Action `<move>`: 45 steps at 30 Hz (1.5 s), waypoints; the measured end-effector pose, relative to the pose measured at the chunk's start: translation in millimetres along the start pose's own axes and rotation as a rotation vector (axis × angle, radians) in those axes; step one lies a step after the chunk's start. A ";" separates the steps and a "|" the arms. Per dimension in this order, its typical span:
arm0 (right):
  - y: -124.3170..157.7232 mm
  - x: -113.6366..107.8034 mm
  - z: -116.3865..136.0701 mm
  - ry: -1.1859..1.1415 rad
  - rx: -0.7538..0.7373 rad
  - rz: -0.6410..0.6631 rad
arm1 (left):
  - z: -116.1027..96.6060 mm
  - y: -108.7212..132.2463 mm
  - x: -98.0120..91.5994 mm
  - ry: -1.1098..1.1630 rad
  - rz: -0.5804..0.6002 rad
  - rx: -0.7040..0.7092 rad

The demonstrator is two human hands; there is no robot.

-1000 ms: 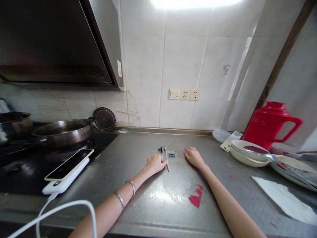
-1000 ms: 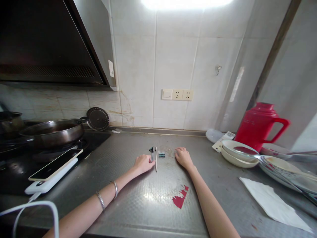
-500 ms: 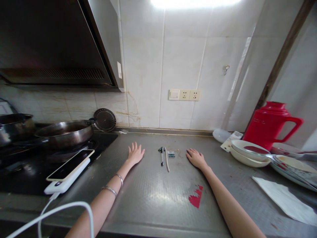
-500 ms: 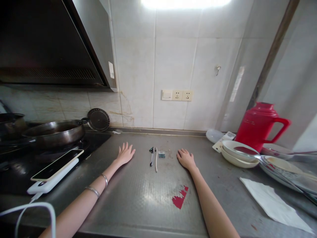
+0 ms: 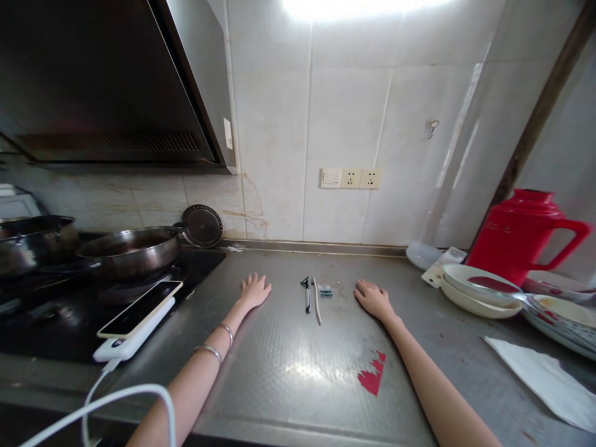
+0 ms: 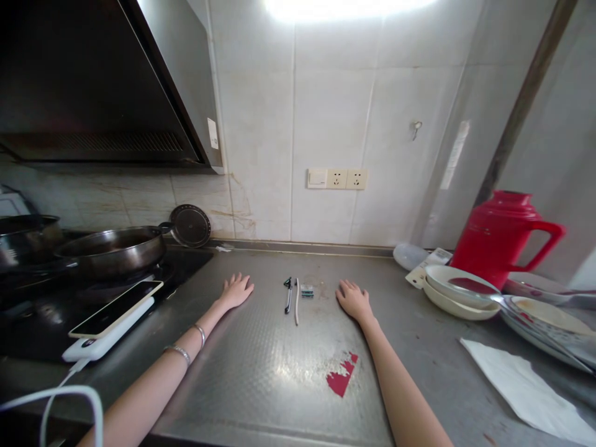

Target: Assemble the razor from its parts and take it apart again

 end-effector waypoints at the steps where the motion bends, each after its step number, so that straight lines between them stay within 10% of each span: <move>1: -0.2 0.4 -0.4 0.006 0.007 0.001 | -0.2 0.0 -0.3 -0.007 0.002 0.001; 20: 2.4 -5.2 2.9 0.035 0.020 0.040 | -7.0 5.5 -39.8 0.017 -0.214 -0.072; 35: 2.6 -9.2 5.0 0.026 0.014 0.015 | -149.6 25.3 -35.7 0.123 -0.055 0.111; 45: 2.3 -9.5 4.7 0.033 0.024 0.015 | -163.5 20.2 -21.1 0.118 0.071 0.052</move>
Point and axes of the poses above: each hand's wrist, its own y-axis away from the middle knuckle, its own x-axis out of the palm, z = x × y, the point moved 8 cm from there along -y, towards the middle knuckle, and after that the axes turned 10 degrees about -z, right-handed, at the moved point
